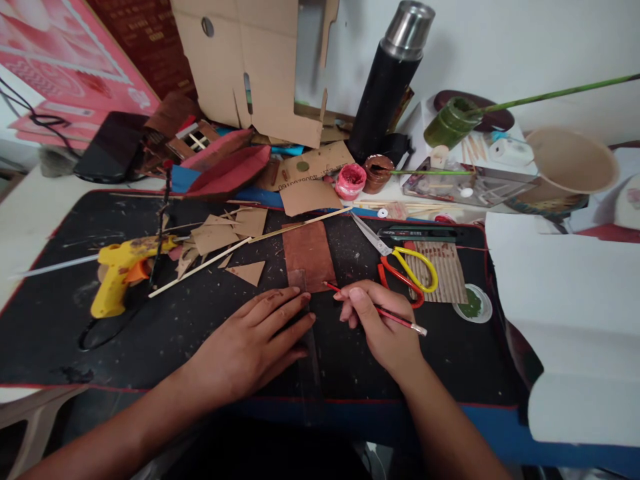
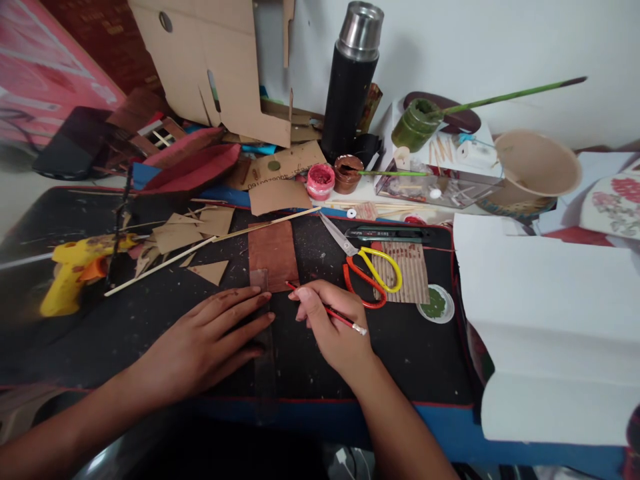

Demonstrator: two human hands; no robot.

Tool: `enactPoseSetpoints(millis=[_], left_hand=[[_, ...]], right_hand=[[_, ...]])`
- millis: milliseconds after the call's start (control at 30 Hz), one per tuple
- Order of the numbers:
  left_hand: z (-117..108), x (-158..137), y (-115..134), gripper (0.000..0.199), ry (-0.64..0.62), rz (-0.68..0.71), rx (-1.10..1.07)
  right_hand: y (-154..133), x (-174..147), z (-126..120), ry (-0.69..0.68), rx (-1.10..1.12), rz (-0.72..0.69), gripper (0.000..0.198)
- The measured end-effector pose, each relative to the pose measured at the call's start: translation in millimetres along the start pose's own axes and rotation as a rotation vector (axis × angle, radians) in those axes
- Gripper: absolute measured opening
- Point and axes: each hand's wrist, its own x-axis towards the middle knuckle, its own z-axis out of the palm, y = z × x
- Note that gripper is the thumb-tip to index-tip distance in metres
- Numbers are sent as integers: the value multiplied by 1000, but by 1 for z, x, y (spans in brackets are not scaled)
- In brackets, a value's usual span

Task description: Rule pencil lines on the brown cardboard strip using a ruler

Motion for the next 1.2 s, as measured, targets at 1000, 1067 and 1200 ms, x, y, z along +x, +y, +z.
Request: enactPoseSetpoints(millis=[1000, 1067, 1200], left_hand=[[1, -2, -1, 37, -8, -13, -38], [2, -2, -1, 38, 2, -22, -39], [4, -3, -1, 38, 13, -35, -42]], right_hand=[[-1, 0, 0, 5, 14, 28, 35], [0, 1, 0, 19, 54, 48, 36], [-2, 5, -1, 60, 152, 86, 40]])
